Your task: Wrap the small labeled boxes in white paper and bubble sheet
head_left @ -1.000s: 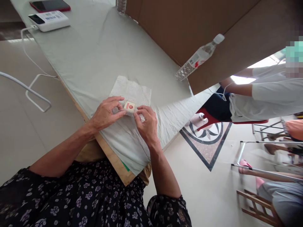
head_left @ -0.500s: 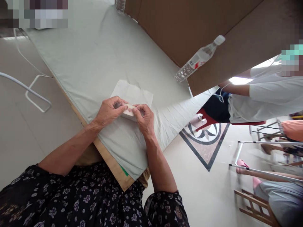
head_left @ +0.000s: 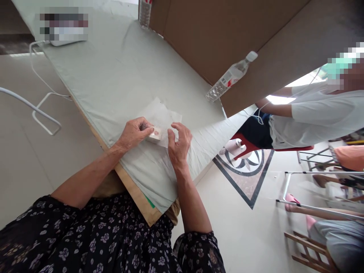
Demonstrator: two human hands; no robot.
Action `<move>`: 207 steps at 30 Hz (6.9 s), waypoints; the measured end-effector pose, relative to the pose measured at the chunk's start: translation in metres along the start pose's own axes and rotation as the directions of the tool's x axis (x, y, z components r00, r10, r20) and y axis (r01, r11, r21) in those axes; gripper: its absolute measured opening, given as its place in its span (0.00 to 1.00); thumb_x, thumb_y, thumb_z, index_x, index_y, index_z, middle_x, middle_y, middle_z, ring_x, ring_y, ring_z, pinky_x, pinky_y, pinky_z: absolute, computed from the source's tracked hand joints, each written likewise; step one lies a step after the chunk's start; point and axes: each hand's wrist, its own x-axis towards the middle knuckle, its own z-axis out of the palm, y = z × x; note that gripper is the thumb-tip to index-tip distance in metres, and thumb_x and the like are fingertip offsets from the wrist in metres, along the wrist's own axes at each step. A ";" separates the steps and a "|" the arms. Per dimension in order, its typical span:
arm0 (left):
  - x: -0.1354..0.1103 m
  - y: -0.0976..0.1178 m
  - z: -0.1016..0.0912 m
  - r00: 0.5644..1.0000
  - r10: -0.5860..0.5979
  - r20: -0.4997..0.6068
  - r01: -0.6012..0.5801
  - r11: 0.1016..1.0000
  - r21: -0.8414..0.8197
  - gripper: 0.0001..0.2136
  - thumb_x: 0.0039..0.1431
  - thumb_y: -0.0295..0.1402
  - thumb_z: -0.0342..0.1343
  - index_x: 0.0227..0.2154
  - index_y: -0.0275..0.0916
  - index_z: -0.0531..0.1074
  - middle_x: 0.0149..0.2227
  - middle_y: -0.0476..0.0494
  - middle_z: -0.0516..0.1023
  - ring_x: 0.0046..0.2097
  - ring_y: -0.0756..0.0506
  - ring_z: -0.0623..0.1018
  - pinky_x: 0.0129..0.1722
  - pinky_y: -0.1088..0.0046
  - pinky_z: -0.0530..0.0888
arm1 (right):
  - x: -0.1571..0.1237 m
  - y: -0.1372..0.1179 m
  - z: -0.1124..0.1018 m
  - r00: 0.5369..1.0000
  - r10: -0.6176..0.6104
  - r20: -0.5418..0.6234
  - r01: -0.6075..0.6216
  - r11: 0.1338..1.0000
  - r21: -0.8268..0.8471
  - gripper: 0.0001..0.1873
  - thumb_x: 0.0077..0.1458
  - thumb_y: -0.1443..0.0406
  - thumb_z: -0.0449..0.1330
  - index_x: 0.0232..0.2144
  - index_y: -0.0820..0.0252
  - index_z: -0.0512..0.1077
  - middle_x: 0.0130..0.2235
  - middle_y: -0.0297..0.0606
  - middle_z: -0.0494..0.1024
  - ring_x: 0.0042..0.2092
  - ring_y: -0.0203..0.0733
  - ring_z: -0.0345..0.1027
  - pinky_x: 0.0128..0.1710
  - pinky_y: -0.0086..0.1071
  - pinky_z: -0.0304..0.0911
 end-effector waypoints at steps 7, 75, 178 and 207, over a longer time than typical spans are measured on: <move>0.002 0.003 -0.001 1.000 -0.009 0.013 0.008 0.998 0.070 0.10 0.52 0.41 0.59 0.28 0.38 0.75 0.26 0.51 0.73 0.29 0.50 0.68 0.30 0.72 0.66 | -0.016 -0.029 -0.010 0.886 -0.350 0.305 0.416 0.891 -0.184 0.14 0.71 0.65 0.54 0.53 0.57 0.75 0.55 0.44 0.82 0.58 0.48 0.72 0.59 0.43 0.60; -0.003 0.010 0.000 0.892 0.327 0.312 -0.447 0.741 0.501 0.11 0.63 0.30 0.52 0.40 0.41 0.80 0.47 0.38 0.80 0.51 0.38 0.76 0.53 0.61 0.74 | -0.013 0.030 -0.008 0.885 0.436 0.162 -0.436 0.899 -0.035 0.44 0.54 0.39 0.63 0.62 0.62 0.66 0.38 0.42 0.79 0.42 0.52 0.76 0.43 0.41 0.68; 0.008 0.009 0.008 0.896 0.205 0.395 -0.381 0.812 0.442 0.36 0.57 0.28 0.51 0.71 0.33 0.59 0.53 0.37 0.80 0.49 0.38 0.73 0.53 0.59 0.74 | 0.029 0.025 -0.007 0.889 0.413 0.197 -0.455 0.842 0.289 0.31 0.55 0.57 0.65 0.59 0.61 0.68 0.46 0.42 0.82 0.32 0.35 0.71 0.36 0.34 0.69; -0.002 0.001 0.010 0.903 0.338 0.266 -0.429 0.752 0.501 0.16 0.60 0.29 0.53 0.50 0.38 0.77 0.51 0.35 0.77 0.52 0.36 0.75 0.56 0.55 0.75 | 0.078 0.022 0.021 0.864 0.255 0.434 -0.490 0.629 0.604 0.10 0.49 0.58 0.64 0.33 0.56 0.73 0.32 0.31 0.75 0.34 0.36 0.65 0.37 0.31 0.65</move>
